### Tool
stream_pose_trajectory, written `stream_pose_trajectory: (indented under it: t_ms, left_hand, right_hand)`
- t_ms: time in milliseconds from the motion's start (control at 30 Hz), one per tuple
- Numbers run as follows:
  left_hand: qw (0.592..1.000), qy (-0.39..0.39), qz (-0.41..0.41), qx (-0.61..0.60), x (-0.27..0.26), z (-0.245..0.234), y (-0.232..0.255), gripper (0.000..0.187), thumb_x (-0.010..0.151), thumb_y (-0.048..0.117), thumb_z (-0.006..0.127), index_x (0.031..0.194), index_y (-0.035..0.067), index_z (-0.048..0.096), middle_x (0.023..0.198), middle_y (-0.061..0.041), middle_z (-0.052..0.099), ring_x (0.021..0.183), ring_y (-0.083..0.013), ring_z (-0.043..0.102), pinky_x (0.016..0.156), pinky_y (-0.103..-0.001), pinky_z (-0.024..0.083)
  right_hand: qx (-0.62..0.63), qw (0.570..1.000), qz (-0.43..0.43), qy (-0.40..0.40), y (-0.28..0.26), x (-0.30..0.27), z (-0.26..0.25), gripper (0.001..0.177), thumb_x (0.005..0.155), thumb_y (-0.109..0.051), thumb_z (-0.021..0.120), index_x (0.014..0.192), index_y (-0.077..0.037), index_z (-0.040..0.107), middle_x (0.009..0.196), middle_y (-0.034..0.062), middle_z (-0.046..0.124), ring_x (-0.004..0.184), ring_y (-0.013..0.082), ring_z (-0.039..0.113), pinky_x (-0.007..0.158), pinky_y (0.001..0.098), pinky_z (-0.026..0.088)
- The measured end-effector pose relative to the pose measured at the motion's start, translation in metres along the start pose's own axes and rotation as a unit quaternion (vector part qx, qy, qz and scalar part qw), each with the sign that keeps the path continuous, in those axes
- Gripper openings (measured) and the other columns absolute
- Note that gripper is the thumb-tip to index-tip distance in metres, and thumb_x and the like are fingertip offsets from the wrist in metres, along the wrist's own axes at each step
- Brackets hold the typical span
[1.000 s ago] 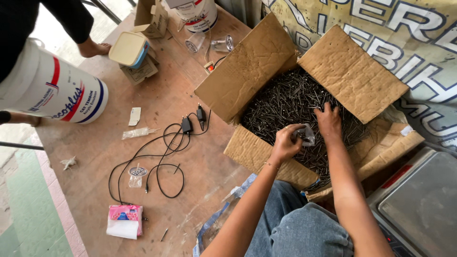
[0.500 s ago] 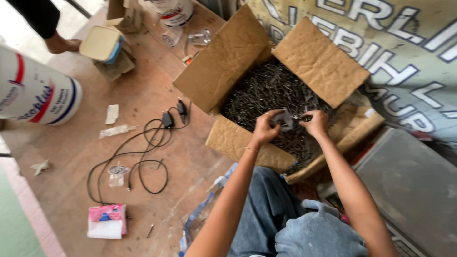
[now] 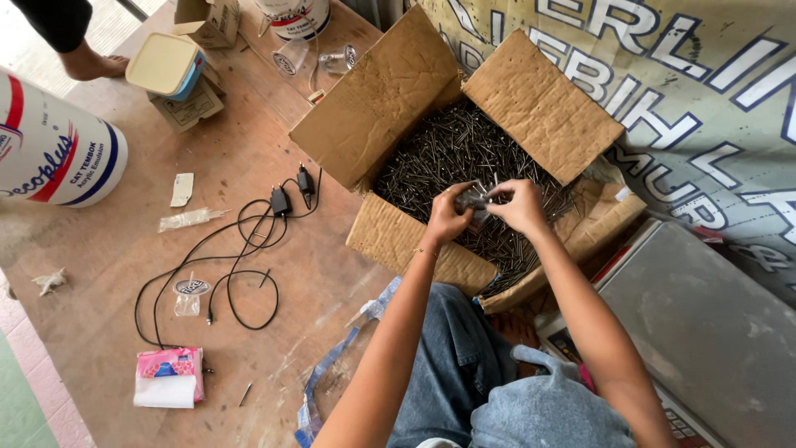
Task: The person scoops nails from a cardboard box into small plastic bags, weighs each bag on a digital scale, and uses a pink handheld sealer to close the bags. The sealed bags are then placed into a second cardboard box.
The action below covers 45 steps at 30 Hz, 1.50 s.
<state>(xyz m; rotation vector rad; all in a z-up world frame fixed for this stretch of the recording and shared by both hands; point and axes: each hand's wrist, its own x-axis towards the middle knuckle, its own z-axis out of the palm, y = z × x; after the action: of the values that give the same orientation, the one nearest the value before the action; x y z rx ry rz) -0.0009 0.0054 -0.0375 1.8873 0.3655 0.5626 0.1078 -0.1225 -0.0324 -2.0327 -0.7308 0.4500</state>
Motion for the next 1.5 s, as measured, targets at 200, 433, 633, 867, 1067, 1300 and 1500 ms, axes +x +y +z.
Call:
stream_pose_trajectory:
  t_ms: [200,433,633,867,1067,1300,1500]
  left_hand:
    - [0.999,-0.007,0.017,0.029,-0.001,0.001,-0.002,0.054,0.062,0.002,0.061,0.115,0.011,0.063,0.107,-0.015,0.063,0.098,-0.0355,0.061,0.086,-0.042,0.050]
    - [0.998,0.000,0.044,0.041,0.000,0.000,-0.002,0.056,0.060,0.004,0.061,0.115,0.011,0.062,0.108,-0.013,0.064,0.104,-0.0329,0.060,0.092,-0.040,0.047]
    - [0.996,0.038,0.064,0.041,0.002,-0.002,0.000,0.053,0.059,0.000,0.063,0.112,0.003,0.062,0.105,-0.018,0.064,0.103,-0.0355,0.060,0.091,-0.042,0.048]
    - [0.996,0.064,0.059,0.028,0.002,0.001,-0.011,0.046,0.060,0.001,0.060,0.106,0.004,0.064,0.098,-0.016,0.065,0.097,-0.0347,0.062,0.087,-0.039,0.049]
    - [0.997,0.051,0.051,0.008,0.002,0.001,-0.007,0.042,0.062,0.002,0.060,0.103,0.010,0.067,0.097,-0.010,0.066,0.097,-0.0301,0.063,0.086,-0.036,0.050]
    - [0.999,0.043,0.032,0.006,-0.002,0.002,-0.011,0.038,0.066,-0.002,0.057,0.102,0.007,0.068,0.094,-0.012,0.067,0.092,-0.0317,0.064,0.084,-0.036,0.051]
    - [0.999,0.020,0.046,0.003,0.004,0.001,-0.014,0.040,0.065,-0.001,0.059,0.104,0.007,0.067,0.096,-0.013,0.067,0.095,-0.0325,0.063,0.085,-0.037,0.051]
  right_hand:
    - [-0.134,0.990,0.011,-0.036,0.000,0.004,-0.001,0.018,0.061,-0.020,0.077,0.079,-0.019,0.074,0.078,0.0046,0.070,0.082,0.0286,0.066,0.072,0.0374,0.053]
    - [-0.183,0.975,-0.040,-0.121,-0.029,0.008,0.013,0.020,0.066,-0.002,0.069,0.085,-0.005,0.074,0.084,0.0180,0.070,0.086,0.0352,0.066,0.078,0.0395,0.054]
    - [-0.222,0.953,-0.092,-0.186,-0.048,0.010,0.019,0.038,0.071,0.009,0.059,0.109,0.011,0.062,0.100,0.0296,0.063,0.098,0.0411,0.061,0.083,0.0439,0.052]
    - [-0.133,0.973,-0.187,-0.034,-0.019,0.012,0.012,0.030,0.079,-0.007,0.067,0.108,-0.002,0.061,0.101,0.0171,0.062,0.098,0.0321,0.061,0.087,0.0401,0.050]
    - [-0.099,0.993,-0.006,-0.069,0.003,-0.010,0.030,0.033,0.078,-0.012,0.069,0.108,-0.001,0.059,0.099,0.0197,0.064,0.100,0.0359,0.059,0.089,0.0458,0.047]
    - [-0.171,0.983,-0.065,0.024,0.018,0.013,0.026,0.009,0.072,-0.006,0.073,0.078,-0.010,0.068,0.070,0.0098,0.065,0.070,0.0245,0.064,0.075,0.0324,0.051]
    - [-0.265,0.959,-0.104,0.008,0.010,0.015,0.015,0.012,0.071,-0.002,0.070,0.082,-0.005,0.070,0.071,0.0121,0.064,0.069,0.0246,0.064,0.070,0.0313,0.053]
